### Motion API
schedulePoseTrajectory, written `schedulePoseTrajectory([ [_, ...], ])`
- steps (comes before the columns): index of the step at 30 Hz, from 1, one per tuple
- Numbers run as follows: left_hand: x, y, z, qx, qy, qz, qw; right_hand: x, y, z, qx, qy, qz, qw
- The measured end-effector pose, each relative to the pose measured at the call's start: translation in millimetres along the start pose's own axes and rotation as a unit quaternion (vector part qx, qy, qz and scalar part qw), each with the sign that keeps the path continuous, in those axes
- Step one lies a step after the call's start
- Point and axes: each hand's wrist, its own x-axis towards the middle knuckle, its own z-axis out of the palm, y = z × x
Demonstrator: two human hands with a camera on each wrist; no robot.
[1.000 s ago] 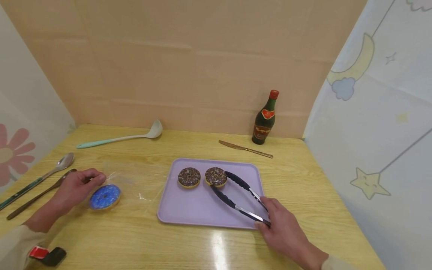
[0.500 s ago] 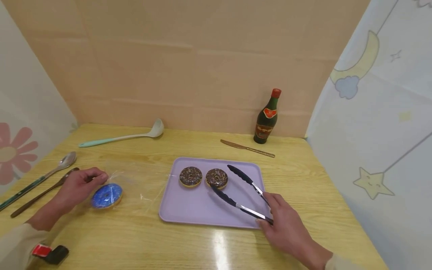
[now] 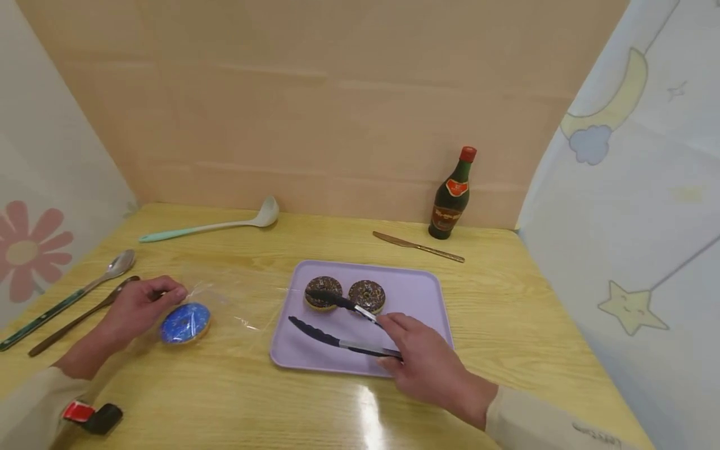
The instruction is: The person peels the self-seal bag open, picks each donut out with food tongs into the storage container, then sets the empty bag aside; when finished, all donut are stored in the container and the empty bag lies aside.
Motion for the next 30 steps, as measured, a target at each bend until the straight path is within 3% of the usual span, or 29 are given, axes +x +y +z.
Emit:
schedulePoseTrajectory([
  [4, 1.0, 1.4, -0.4, -0.002, 0.000, 0.004, 1.0000, 17.4, -10, 6, -0.010, -0.024, -0.029, 0.9992],
  [14, 0.5, 2.2, 0.7, -0.001, -0.002, -0.011, 0.9999, 60.6, -31, 24, -0.027, -0.074, -0.045, 0.9959],
  [24, 0.4, 3.2, 2.1, -0.021, 0.007, 0.001, 0.9998, 86.1, -44, 40, -0.024, -0.127, -0.057, 0.9900],
  [30, -0.4, 4.7, 3.3, -0.032, 0.005, 0.006, 0.9994, 96.7, -47, 45, -0.021, -0.141, -0.090, 0.9857],
])
